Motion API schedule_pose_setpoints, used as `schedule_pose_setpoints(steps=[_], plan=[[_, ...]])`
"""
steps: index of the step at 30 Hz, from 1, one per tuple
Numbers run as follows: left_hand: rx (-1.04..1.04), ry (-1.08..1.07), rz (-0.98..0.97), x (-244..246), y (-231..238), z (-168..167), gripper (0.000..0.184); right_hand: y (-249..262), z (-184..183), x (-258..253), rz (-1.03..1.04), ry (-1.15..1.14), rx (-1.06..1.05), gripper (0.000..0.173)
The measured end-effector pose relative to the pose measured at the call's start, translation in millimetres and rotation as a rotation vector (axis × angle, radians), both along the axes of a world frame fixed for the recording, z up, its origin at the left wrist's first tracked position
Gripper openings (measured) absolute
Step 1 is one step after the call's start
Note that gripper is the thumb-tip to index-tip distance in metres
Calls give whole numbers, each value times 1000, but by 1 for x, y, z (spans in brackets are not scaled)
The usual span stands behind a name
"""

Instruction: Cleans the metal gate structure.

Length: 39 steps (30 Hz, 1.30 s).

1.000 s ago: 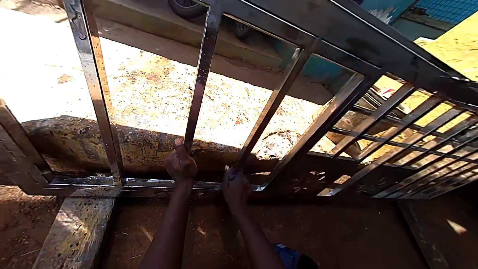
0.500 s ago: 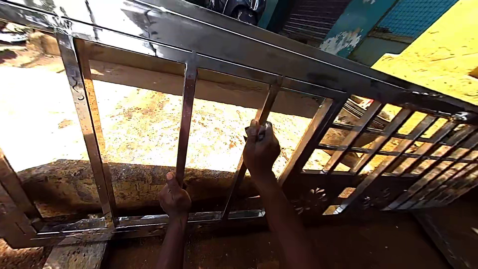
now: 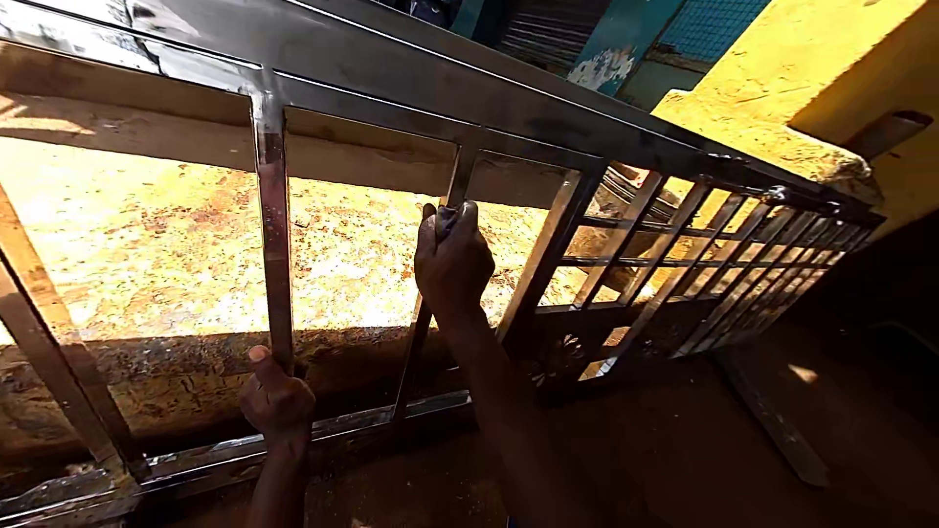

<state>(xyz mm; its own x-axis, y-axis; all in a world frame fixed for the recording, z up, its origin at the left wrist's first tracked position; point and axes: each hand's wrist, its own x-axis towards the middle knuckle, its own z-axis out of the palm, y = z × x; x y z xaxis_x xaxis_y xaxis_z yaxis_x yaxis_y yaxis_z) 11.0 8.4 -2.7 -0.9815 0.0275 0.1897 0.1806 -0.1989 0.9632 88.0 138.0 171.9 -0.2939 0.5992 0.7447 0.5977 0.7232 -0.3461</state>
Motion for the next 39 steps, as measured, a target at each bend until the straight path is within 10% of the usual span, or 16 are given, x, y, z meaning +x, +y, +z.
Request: schedule_pose_setpoints(steps=[4, 6, 9, 15, 21, 24, 27, 30, 33, 39], plan=[[-23, -1, 4, -4, 1, -4, 55, -42, -178, 56, -89, -366, -260, 56], [-36, 10, 10, -6, 0, -11, 56, -61, -208, 79, -69, -699, -563, 66], [-79, 19, 29, -8, -2, -13, 60, -52, -167, 87, 61, -933, -856, 53], [-138, 9, 18, -10, 0, -12, 64, -8, -108, 94, 367, 51, 264, 29], [-207, 25, 0, -13, -1, -11, 68, 2, -223, 103, 641, -620, 603, 29], [-211, 15, -12, -12, -2, -13, 67, -34, -252, 94, 578, -913, 483, 33], [-220, 37, 11, -13, 0, -10, 68, -50, -205, 63, 575, -1454, 42, 40], [-219, 56, 27, -11, -1, -8, 66, -50, -151, 41, 518, -1766, 28, 31], [-237, 64, 46, -12, 1, -7, 69, -55, -108, 10, 259, -1823, 12, 18], [-241, 85, 29, -11, -1, -6, 70, -65, -181, 4, 112, -1575, -157, 20]])
